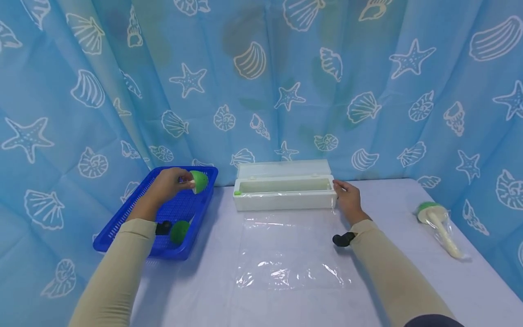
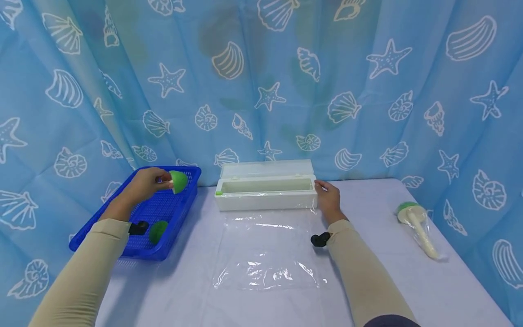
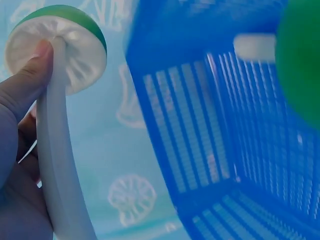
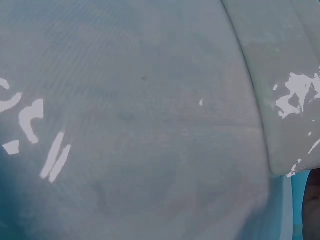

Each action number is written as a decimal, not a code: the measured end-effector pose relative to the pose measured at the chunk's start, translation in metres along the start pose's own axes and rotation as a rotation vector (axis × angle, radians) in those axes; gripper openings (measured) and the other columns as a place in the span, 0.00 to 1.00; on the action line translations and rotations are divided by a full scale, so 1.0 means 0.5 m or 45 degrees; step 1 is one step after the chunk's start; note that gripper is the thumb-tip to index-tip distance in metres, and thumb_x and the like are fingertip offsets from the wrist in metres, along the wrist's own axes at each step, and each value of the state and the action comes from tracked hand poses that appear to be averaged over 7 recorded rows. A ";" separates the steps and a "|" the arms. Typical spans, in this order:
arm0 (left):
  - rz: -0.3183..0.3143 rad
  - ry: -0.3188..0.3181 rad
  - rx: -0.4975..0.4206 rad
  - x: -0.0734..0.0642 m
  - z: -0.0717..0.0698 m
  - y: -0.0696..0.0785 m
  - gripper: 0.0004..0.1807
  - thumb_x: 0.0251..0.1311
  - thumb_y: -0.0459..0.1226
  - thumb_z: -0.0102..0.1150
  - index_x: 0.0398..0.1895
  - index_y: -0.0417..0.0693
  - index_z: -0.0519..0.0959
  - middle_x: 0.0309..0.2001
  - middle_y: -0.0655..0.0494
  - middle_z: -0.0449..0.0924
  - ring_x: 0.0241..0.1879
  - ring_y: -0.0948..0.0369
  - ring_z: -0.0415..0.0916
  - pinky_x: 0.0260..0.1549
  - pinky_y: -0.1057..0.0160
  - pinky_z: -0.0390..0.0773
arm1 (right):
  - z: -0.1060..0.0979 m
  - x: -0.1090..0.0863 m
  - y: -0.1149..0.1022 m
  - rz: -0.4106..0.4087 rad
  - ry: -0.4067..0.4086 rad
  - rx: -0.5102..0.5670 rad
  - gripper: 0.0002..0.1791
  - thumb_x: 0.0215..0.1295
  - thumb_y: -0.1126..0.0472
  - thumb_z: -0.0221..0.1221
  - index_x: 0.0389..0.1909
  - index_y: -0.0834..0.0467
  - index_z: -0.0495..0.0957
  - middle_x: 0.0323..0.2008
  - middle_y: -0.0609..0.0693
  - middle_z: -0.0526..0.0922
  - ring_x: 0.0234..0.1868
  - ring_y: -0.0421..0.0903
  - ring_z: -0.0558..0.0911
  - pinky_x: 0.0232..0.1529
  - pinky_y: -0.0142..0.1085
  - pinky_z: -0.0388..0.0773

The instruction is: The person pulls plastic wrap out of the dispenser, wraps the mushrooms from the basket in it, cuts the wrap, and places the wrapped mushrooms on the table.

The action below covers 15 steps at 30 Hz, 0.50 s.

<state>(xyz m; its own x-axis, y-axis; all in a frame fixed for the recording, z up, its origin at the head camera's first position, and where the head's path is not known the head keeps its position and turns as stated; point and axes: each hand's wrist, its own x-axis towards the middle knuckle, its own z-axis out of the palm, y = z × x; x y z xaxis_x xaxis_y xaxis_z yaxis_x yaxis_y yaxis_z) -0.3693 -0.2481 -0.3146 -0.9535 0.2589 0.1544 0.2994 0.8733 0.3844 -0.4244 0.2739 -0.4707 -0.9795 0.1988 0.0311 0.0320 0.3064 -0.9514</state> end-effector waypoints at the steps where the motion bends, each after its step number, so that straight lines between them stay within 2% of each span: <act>1: 0.015 0.004 -0.006 0.004 0.007 0.008 0.11 0.63 0.41 0.64 0.41 0.44 0.83 0.39 0.49 0.80 0.43 0.50 0.76 0.42 0.49 0.76 | -0.002 0.000 -0.003 -0.007 0.006 -0.002 0.22 0.77 0.55 0.48 0.65 0.62 0.71 0.65 0.58 0.71 0.69 0.54 0.64 0.66 0.48 0.61; 3: 0.041 -0.001 -0.017 0.009 0.019 0.025 0.11 0.63 0.42 0.64 0.42 0.44 0.83 0.40 0.49 0.79 0.43 0.50 0.76 0.42 0.49 0.76 | -0.003 0.000 -0.010 -0.012 0.007 0.009 0.22 0.76 0.56 0.49 0.64 0.63 0.71 0.64 0.59 0.71 0.68 0.54 0.65 0.65 0.47 0.62; 8: 0.048 -0.023 -0.015 0.016 0.045 0.078 0.11 0.62 0.42 0.64 0.42 0.46 0.84 0.39 0.52 0.79 0.42 0.53 0.76 0.42 0.51 0.77 | -0.003 0.001 -0.024 0.031 -0.023 0.043 0.22 0.76 0.57 0.49 0.65 0.64 0.70 0.64 0.59 0.72 0.66 0.53 0.67 0.62 0.44 0.66; 11: 0.099 -0.026 0.006 0.020 0.063 0.107 0.09 0.62 0.41 0.65 0.41 0.47 0.84 0.38 0.55 0.79 0.41 0.55 0.76 0.41 0.53 0.78 | -0.003 0.002 -0.027 0.076 -0.025 0.038 0.22 0.76 0.57 0.50 0.65 0.63 0.70 0.63 0.58 0.72 0.66 0.52 0.68 0.61 0.43 0.68; 15: 0.211 -0.029 0.026 0.021 0.096 0.144 0.09 0.60 0.41 0.67 0.39 0.46 0.85 0.36 0.57 0.79 0.40 0.57 0.76 0.40 0.56 0.77 | -0.007 0.002 -0.027 0.106 -0.018 0.013 0.21 0.75 0.58 0.51 0.63 0.63 0.72 0.62 0.59 0.73 0.63 0.53 0.71 0.59 0.43 0.70</act>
<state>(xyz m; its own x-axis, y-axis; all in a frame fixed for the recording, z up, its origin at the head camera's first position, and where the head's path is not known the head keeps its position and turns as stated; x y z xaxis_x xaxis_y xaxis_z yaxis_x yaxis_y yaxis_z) -0.3596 -0.1626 -0.3287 -0.8919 0.4088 0.1934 0.4517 0.8263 0.3365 -0.4254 0.2731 -0.4566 -0.9763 0.2101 -0.0527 0.1117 0.2801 -0.9534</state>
